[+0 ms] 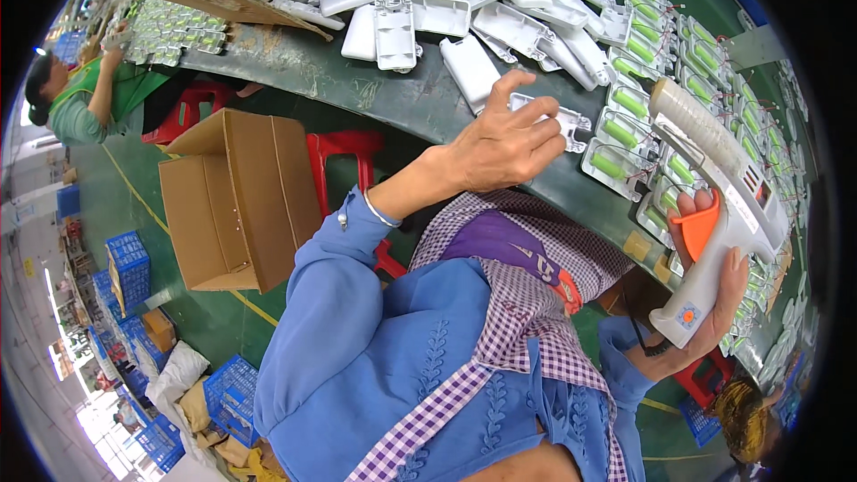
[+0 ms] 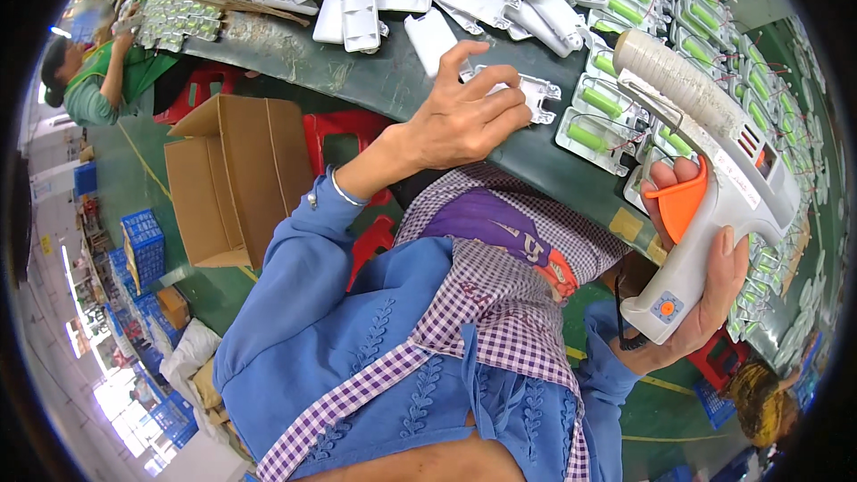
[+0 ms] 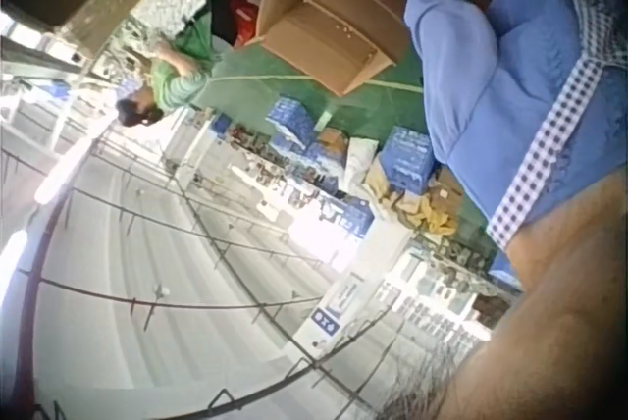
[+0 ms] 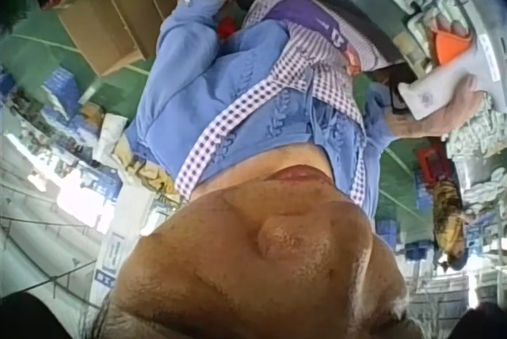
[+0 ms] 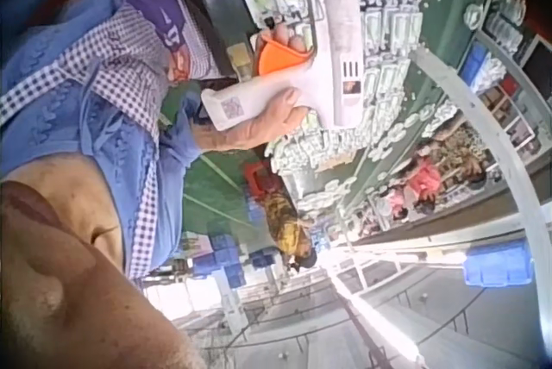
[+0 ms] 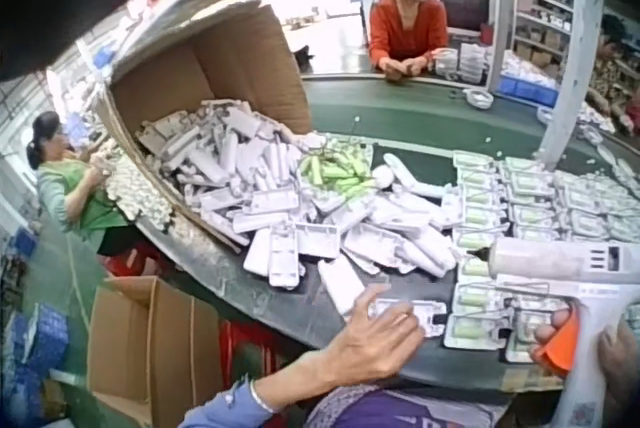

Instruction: Applying hot glue to electronic components and placing them into plastic housings at a factory assembly line.

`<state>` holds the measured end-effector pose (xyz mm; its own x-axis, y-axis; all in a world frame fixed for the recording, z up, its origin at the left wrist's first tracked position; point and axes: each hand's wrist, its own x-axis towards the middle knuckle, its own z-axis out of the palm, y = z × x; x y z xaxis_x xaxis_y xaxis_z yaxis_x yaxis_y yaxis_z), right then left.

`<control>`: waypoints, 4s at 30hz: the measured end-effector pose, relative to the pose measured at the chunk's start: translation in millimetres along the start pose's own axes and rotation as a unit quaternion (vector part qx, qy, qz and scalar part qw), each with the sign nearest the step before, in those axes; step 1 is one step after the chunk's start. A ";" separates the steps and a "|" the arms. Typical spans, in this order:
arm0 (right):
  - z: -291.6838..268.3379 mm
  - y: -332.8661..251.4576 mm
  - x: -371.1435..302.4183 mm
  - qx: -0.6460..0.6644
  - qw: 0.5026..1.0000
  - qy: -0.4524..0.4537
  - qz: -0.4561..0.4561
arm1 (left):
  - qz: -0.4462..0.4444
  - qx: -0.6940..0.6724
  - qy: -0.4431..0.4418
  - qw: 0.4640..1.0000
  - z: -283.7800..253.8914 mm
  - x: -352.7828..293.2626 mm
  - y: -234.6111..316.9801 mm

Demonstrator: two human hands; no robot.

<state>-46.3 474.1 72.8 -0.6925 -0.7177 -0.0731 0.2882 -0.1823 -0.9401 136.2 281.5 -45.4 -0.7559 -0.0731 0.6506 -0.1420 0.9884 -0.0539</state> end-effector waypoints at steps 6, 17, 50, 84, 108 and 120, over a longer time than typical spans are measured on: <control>-11.2 1.9 -4.2 0.017 0.998 -0.064 0.019 | -0.173 0.033 0.070 0.982 -7.4 -11.8 -8.3; 8.6 2.8 -15.9 -0.017 1.000 0.012 0.011 | -0.386 -0.077 0.059 0.917 -32.6 -25.8 -38.8; 0.5 6.4 -29.2 -0.005 0.999 -0.019 0.029 | -0.108 -0.017 -0.063 0.992 -27.9 -49.6 -5.0; 11.3 7.2 -30.7 0.030 0.999 0.003 0.025 | -0.133 -0.094 -0.049 0.986 -2.2 -17.9 10.4; 16.2 8.4 -31.0 0.025 0.999 -0.016 0.021 | -0.274 -0.545 0.378 0.696 -49.0 148.2 -179.3; 48.5 37.6 5.3 -0.073 0.984 -0.135 0.091 | -0.483 -0.169 0.308 0.802 -64.6 -33.2 -34.3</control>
<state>-7.0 430.9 53.2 -0.4306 -0.8860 -0.1722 0.2803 0.0501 -0.9586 207.5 258.7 -16.2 0.0755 -0.8499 0.5215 -0.2110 0.4975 0.8414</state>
